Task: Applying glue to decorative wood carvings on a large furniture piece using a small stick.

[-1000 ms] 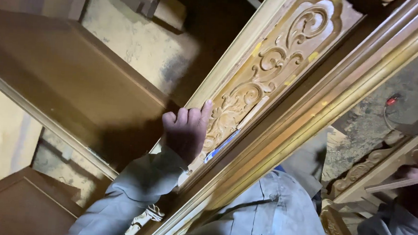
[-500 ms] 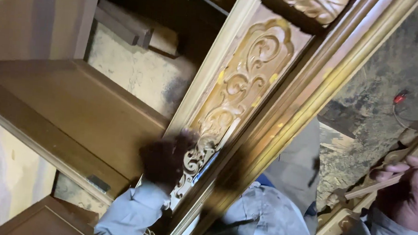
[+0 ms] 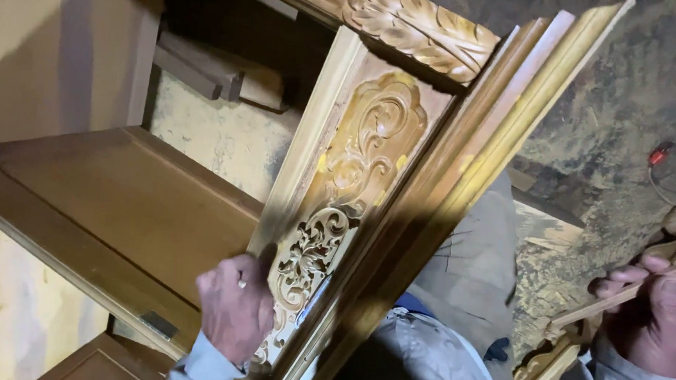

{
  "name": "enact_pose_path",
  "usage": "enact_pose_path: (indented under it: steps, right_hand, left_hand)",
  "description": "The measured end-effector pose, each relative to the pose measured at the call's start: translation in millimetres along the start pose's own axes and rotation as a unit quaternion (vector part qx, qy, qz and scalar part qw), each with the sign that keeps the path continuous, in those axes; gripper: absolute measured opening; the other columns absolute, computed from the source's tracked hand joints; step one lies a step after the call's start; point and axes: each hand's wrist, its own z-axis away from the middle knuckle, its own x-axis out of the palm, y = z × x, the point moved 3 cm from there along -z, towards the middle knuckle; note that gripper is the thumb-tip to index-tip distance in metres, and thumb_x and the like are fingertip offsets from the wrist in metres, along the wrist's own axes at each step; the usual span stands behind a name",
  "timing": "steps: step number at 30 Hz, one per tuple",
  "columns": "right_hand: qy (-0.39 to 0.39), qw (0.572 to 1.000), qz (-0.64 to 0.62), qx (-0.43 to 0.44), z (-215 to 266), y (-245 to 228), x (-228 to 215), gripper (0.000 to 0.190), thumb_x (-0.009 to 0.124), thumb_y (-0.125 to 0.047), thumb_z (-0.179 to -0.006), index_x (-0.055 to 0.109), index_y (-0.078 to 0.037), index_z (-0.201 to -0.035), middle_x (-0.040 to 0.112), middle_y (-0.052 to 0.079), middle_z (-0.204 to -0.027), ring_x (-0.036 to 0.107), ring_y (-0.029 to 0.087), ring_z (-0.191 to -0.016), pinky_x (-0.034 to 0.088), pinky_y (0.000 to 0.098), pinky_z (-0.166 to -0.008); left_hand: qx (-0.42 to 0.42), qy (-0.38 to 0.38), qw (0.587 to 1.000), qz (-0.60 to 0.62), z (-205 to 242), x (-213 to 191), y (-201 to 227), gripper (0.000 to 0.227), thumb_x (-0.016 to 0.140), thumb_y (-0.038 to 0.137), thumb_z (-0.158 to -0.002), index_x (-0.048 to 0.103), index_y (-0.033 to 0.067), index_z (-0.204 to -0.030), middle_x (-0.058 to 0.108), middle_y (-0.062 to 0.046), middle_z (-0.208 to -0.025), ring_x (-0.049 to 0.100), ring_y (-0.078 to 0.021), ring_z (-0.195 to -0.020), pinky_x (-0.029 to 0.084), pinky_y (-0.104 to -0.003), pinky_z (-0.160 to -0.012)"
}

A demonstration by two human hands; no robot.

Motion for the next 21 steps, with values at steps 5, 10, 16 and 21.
enact_pose_path:
  steps: [5,10,16,21]
  right_hand:
    - [-0.017,1.000,0.000,0.018,-21,0,-2,0.038,0.069,-0.047,-0.105,0.057,-0.018,-0.128,0.063,0.000,-0.095,0.055,0.009,-0.081,0.045,0.0220,-0.075]
    - [0.109,0.978,0.054,0.171,-51,-3,-5,0.005,0.057,-0.036,-0.106,0.055,-0.038,-0.102,0.051,-0.014,-0.071,0.054,0.001,-0.072,0.043,0.0192,-0.067]
    - [0.052,0.994,0.037,0.084,-23,-20,32,0.017,0.065,-0.048,-0.109,0.058,-0.035,-0.118,0.052,-0.023,-0.099,0.056,-0.008,-0.090,0.044,0.0157,-0.079]
    - [0.003,0.999,0.051,0.019,-16,-23,45,0.039,0.069,-0.053,-0.106,0.059,-0.023,-0.128,0.062,-0.008,-0.100,0.059,0.006,-0.082,0.046,0.0220,-0.078]
  left_hand:
    - [-0.535,-0.258,0.769,0.237,-120,-72,59,0.047,0.059,0.055,-0.101,0.075,0.0109,-0.094,0.070,-0.006,-0.068,0.053,-0.0118,-0.047,0.058,-0.033,-0.056]
    - [0.115,0.190,0.962,0.158,-148,-17,35,0.047,0.030,0.035,-0.112,0.055,0.0145,-0.146,0.057,-0.011,-0.101,0.053,-0.0302,-0.077,0.038,-0.047,-0.067]
    - [0.176,0.183,0.966,0.054,-173,-23,40,0.046,0.035,0.018,-0.104,0.051,0.0040,-0.145,0.051,-0.008,-0.100,0.050,-0.0297,-0.077,0.037,-0.046,-0.066]
    - [0.164,0.204,0.965,-0.029,-172,-23,43,0.048,0.052,0.008,-0.092,0.054,0.0071,-0.140,0.052,-0.007,-0.102,0.049,-0.0275,-0.079,0.040,-0.045,-0.070]
